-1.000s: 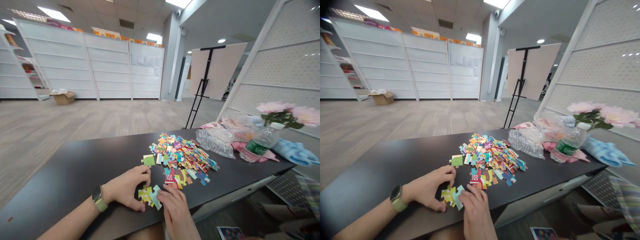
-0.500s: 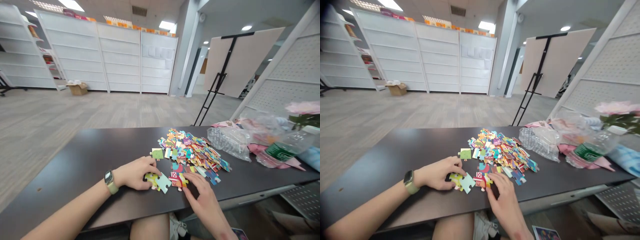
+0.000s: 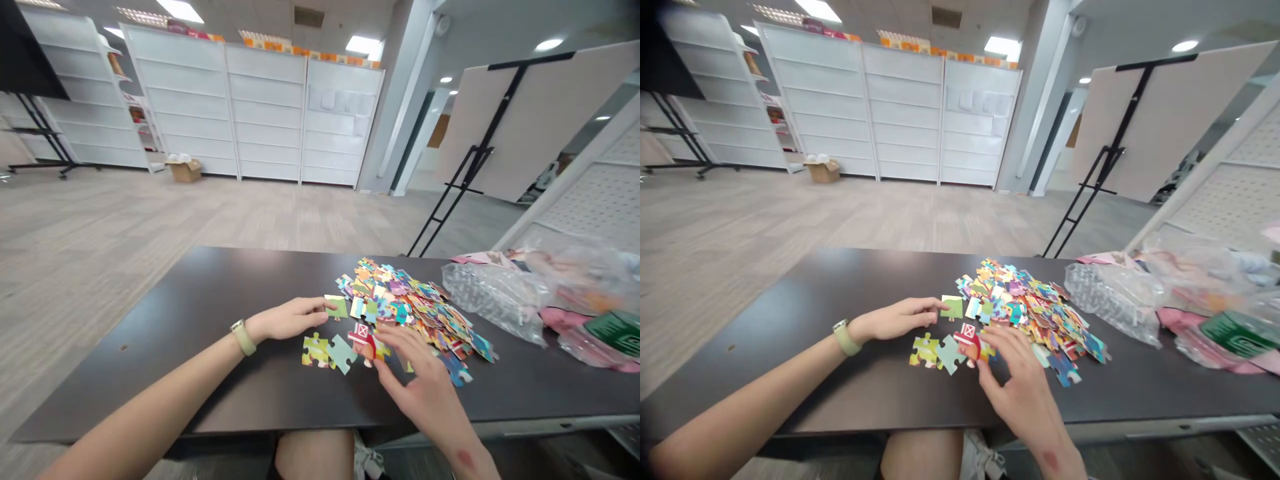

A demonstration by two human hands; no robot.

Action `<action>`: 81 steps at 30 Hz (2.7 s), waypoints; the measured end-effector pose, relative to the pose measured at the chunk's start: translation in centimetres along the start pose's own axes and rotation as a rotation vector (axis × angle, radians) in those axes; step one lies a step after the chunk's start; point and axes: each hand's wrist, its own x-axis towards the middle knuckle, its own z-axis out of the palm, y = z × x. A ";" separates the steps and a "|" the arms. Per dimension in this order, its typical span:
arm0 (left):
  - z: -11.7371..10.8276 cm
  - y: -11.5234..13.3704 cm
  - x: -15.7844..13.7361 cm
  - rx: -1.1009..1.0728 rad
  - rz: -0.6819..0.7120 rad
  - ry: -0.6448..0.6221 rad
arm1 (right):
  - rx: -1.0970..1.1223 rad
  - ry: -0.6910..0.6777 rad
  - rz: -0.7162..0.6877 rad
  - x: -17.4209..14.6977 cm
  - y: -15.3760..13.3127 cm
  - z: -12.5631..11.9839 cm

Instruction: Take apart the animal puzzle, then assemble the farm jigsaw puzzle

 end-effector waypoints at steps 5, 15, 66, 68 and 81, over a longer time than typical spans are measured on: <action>-1.7 -0.6 -0.5 -0.338 -0.069 -0.204 | 0.118 -0.188 -0.097 3.1 -4.0 2.5; -4.6 -0.1 -2.6 0.360 -0.324 -0.145 | 0.000 -0.394 -0.036 -0.2 -2.0 4.6; -1.7 0.9 -2.7 0.575 -0.249 -0.189 | -0.003 -0.298 0.023 -0.5 -0.6 2.9; -1.8 1.1 -2.7 0.586 -0.222 -0.172 | -0.003 -0.301 0.021 -0.5 -0.6 2.9; -1.3 1.9 -1.9 0.579 -0.048 -0.221 | 0.003 -0.292 0.032 -0.5 -0.6 3.1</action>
